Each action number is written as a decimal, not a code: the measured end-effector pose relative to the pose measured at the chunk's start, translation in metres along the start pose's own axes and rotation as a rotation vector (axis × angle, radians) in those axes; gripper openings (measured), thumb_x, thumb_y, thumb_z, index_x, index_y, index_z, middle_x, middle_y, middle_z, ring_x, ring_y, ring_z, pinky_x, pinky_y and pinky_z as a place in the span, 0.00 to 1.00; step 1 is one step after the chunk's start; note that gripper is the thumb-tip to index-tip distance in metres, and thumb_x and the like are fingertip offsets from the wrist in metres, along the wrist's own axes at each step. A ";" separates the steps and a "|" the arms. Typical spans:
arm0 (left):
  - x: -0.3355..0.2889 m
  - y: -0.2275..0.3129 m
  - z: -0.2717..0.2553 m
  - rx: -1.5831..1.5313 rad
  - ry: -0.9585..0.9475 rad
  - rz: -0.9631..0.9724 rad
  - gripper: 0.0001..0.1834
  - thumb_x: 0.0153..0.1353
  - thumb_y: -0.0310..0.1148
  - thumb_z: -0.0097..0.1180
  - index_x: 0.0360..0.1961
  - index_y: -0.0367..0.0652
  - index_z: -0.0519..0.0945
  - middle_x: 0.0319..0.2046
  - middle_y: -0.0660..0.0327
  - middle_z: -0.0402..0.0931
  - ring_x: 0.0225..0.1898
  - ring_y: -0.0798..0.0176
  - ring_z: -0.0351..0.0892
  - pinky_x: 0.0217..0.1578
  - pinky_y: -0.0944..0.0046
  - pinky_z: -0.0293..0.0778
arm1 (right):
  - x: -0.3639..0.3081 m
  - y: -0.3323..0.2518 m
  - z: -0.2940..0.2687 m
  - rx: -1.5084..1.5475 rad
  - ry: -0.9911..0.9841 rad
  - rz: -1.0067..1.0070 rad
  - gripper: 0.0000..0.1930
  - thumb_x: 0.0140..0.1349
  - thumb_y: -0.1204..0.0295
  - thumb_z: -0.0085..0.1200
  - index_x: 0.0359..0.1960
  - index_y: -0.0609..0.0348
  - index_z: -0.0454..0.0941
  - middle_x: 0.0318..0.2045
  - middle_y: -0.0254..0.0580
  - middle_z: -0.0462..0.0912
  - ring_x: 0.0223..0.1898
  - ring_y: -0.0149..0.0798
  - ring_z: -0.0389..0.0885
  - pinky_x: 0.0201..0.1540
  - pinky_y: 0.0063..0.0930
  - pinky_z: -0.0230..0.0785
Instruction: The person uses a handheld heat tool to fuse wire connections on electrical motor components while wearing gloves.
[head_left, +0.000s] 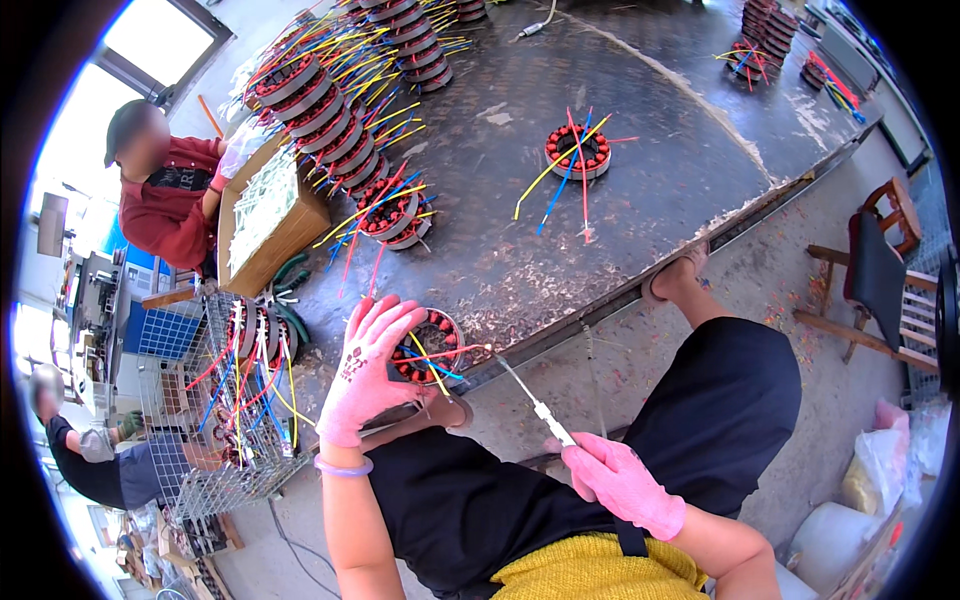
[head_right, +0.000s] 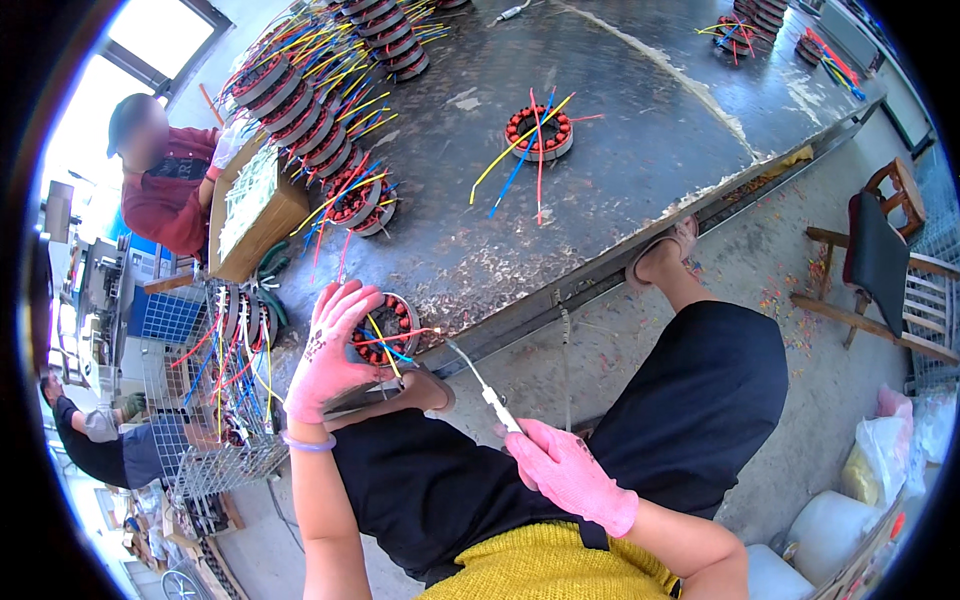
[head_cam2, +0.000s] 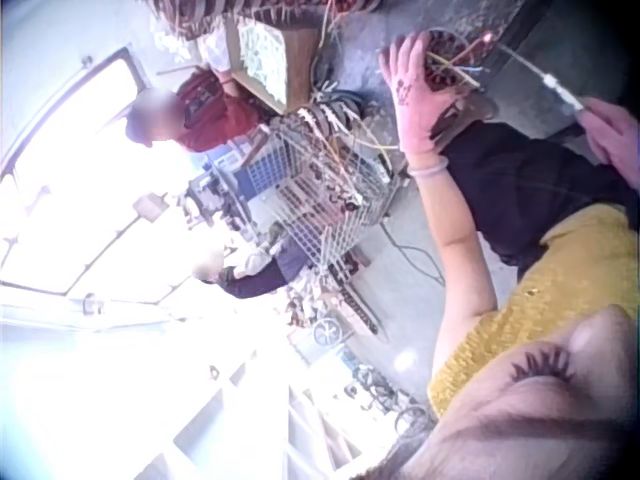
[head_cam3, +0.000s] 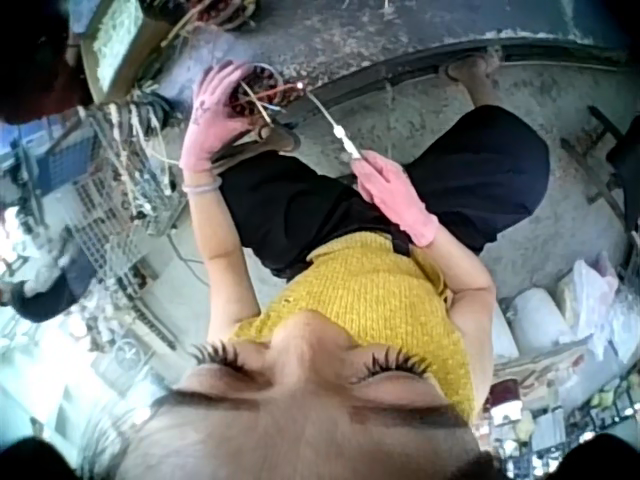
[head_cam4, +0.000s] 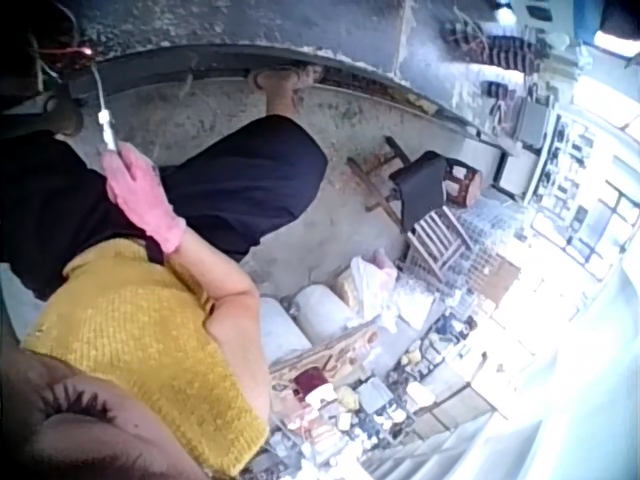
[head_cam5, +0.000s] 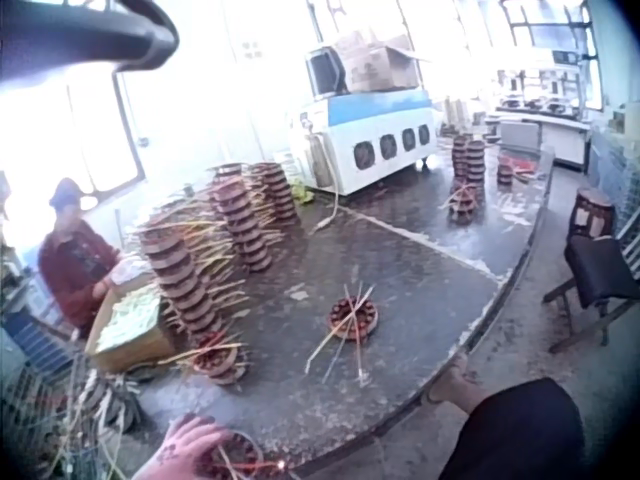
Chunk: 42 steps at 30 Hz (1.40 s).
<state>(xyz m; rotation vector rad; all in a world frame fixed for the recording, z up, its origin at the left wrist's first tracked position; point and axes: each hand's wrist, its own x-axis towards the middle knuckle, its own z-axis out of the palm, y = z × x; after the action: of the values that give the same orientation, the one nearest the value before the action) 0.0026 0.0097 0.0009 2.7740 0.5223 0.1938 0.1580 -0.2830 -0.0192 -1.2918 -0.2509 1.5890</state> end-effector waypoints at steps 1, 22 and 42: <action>0.000 0.000 0.001 0.001 -0.001 0.007 0.48 0.32 0.39 0.76 0.62 0.47 0.74 0.62 0.58 0.71 0.70 0.50 0.61 0.74 0.45 0.46 | 0.000 0.002 -0.001 -0.003 -0.002 -0.009 0.18 0.74 0.65 0.46 0.58 0.64 0.75 0.21 0.25 0.67 0.21 0.21 0.62 0.24 0.17 0.55; 0.000 0.001 0.001 0.022 -0.008 -0.003 0.48 0.31 0.37 0.75 0.63 0.48 0.75 0.63 0.59 0.71 0.70 0.51 0.61 0.74 0.47 0.48 | 0.007 0.013 -0.005 -0.033 -0.029 -0.078 0.18 0.75 0.63 0.45 0.57 0.64 0.75 0.20 0.27 0.67 0.22 0.21 0.63 0.25 0.19 0.57; -0.001 -0.002 0.001 0.013 -0.036 -0.007 0.51 0.29 0.39 0.75 0.63 0.47 0.74 0.65 0.59 0.68 0.73 0.50 0.56 0.74 0.48 0.46 | 0.006 0.014 -0.007 -0.126 -0.031 -0.072 0.19 0.75 0.60 0.44 0.55 0.62 0.75 0.18 0.28 0.68 0.21 0.22 0.64 0.26 0.22 0.61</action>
<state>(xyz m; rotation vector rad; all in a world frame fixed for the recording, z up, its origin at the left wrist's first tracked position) 0.0013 0.0112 -0.0014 2.7824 0.5259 0.1388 0.1565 -0.2870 -0.0351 -1.3397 -0.4180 1.5534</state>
